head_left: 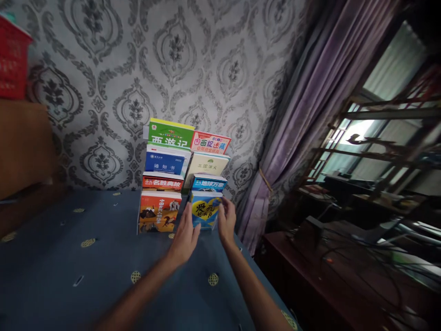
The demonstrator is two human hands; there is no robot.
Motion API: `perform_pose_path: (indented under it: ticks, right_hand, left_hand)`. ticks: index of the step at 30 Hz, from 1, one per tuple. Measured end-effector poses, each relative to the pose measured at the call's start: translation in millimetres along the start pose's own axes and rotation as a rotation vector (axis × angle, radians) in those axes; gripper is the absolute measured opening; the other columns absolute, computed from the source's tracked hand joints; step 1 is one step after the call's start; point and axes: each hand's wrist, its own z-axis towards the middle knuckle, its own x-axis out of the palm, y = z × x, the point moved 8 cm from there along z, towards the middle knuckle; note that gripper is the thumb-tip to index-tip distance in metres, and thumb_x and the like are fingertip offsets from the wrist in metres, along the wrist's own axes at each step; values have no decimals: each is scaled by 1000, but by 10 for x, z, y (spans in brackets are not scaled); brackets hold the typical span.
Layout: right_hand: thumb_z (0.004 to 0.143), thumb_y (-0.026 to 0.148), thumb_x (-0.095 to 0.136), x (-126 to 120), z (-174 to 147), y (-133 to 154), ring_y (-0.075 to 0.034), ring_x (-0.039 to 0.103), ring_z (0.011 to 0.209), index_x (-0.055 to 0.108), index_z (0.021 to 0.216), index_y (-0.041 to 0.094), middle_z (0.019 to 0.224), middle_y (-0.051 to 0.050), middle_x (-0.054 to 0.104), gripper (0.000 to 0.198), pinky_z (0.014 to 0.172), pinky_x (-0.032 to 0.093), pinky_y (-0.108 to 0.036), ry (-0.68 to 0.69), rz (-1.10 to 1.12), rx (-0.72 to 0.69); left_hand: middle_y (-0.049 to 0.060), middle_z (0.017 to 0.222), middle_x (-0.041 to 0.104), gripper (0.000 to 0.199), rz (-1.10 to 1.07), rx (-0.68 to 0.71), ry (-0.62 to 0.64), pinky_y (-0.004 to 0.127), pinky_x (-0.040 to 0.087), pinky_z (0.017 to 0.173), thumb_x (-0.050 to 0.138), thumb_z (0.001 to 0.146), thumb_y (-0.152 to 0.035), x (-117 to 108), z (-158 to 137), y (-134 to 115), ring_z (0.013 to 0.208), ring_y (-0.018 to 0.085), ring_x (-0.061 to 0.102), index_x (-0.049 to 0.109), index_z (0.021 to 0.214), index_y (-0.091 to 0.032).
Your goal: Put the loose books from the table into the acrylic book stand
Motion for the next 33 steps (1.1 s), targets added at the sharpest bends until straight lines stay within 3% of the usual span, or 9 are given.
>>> perform_pose_path:
  ticks: [5,12,14,17,21,33]
  right_hand:
    - [92,53,39,40,587,7,-27,45,133,52,136,16,139,-17,53,59,114,32,-50,-4,-163,-147]
    - [91,58,41,187,858,-21,-27,48,131,52,137,16,144,-16,52,63,109,36,-45,58,-60,-95]
    - [88,61,45,215,913,-29,-28,53,124,58,130,14,135,-17,59,64,105,39,-43,20,-8,-40]
    - [81,66,53,290,988,-78,-26,61,99,69,105,13,104,-11,72,60,89,46,-37,20,66,68]
    - [75,65,58,324,1045,-158,-20,56,74,68,78,14,70,-2,67,52,69,44,-29,12,119,164]
    - [71,59,61,297,1014,-179,-18,53,68,68,75,14,66,0,64,46,61,40,-27,-31,138,199]
  left_hand:
    - [29,162,15,66,-8,-41,-107,50,17,124,34,97,-25,236,608,-17,153,29,9,11,152,1]
    - [33,157,25,73,3,-190,-192,53,22,121,47,89,-25,347,937,348,150,36,20,16,149,4]
    - [34,153,33,72,42,-212,-184,52,27,120,48,89,-26,370,938,401,148,36,27,20,148,3]
    - [31,149,41,68,109,-205,-197,51,30,118,47,90,-27,385,912,411,145,35,34,23,148,0]
    - [31,149,41,66,134,-188,-198,51,31,116,45,91,-27,388,912,389,145,34,35,24,147,0]
    - [24,143,50,61,42,-214,-168,49,36,114,50,89,-27,267,1005,424,140,33,43,32,144,-7]
